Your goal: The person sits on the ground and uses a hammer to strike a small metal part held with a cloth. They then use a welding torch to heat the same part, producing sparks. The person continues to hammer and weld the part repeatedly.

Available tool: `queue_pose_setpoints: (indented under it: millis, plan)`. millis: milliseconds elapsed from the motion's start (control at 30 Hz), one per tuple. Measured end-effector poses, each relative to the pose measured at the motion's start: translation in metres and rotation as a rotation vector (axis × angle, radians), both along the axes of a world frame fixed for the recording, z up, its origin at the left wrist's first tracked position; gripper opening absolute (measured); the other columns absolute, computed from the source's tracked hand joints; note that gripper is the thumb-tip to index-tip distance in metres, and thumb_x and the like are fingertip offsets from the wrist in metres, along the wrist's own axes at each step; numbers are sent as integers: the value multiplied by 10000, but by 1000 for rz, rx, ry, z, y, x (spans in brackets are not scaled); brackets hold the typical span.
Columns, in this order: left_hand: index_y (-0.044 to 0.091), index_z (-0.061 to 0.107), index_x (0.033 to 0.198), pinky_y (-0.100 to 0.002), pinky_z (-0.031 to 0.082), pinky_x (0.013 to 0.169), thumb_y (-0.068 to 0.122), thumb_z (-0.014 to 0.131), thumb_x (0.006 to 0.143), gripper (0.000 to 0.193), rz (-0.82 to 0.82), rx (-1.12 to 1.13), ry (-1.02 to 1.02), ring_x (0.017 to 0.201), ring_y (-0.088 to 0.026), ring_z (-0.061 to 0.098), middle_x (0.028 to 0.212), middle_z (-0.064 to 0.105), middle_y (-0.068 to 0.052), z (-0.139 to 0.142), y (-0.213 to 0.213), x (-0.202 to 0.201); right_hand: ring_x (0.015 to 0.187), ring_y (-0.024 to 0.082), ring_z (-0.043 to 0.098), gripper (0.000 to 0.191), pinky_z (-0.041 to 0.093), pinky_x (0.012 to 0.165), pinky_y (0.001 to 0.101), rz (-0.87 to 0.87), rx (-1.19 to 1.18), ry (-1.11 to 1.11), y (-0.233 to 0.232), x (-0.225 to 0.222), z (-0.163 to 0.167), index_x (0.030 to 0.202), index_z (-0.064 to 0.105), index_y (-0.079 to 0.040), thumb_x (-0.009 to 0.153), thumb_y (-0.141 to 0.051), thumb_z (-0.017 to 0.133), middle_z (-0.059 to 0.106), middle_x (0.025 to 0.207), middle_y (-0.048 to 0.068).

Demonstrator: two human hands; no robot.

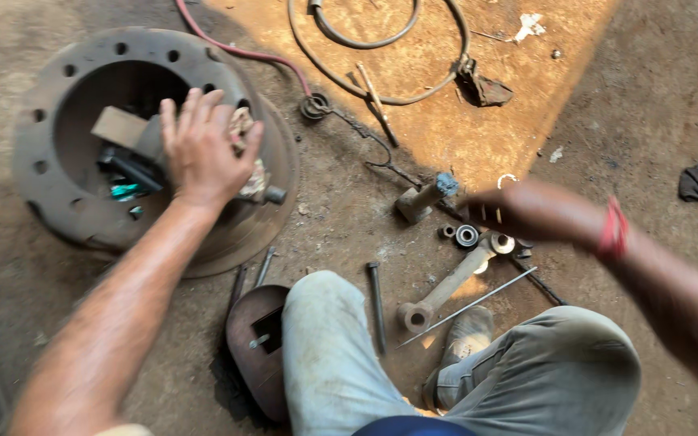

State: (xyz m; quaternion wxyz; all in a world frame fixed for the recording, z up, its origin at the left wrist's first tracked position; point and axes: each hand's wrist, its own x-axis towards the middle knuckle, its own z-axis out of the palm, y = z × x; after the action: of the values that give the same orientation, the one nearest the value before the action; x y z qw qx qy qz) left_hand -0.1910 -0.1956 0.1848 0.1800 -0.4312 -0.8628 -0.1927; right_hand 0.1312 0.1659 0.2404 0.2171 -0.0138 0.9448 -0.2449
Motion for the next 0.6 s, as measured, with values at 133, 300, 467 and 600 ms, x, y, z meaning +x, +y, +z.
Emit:
queue_pose_setpoints:
  millis: [133,300,467,600]
  plan:
    - [27,697,1153,-611,261,1243,444,607,1108,429,-15,28,-77,1442,-417,518,1420,636,-203,6,-7,4,855,222,784,290,606,765,364,-105,1,80,81,-84,-53,1210,708,-74,984,-230,617,784,1016,107]
    - [65,706,1139,-502,323,1246,400,589,1137,355,11,-37,-63,1403,-329,580,1394,663,-128,17,-8,9,957,301,749,280,592,871,434,-122,224,52,140,-171,-162,1203,733,-86,978,-235,660,774,1023,145]
    - [75,719,1122,-427,361,1226,400,605,1162,347,86,-171,-29,1317,-257,613,1356,689,-80,27,-10,16,1228,353,611,431,521,1013,472,-42,303,77,147,-223,-242,1337,640,-112,944,-282,690,633,1342,149]
    - [79,696,1134,-379,364,1197,380,565,1160,329,94,-236,-16,1298,-227,616,1365,690,-60,34,-8,20,1421,353,415,605,414,1106,524,-98,273,34,141,-256,-279,1437,510,-123,907,-331,715,438,1540,139]
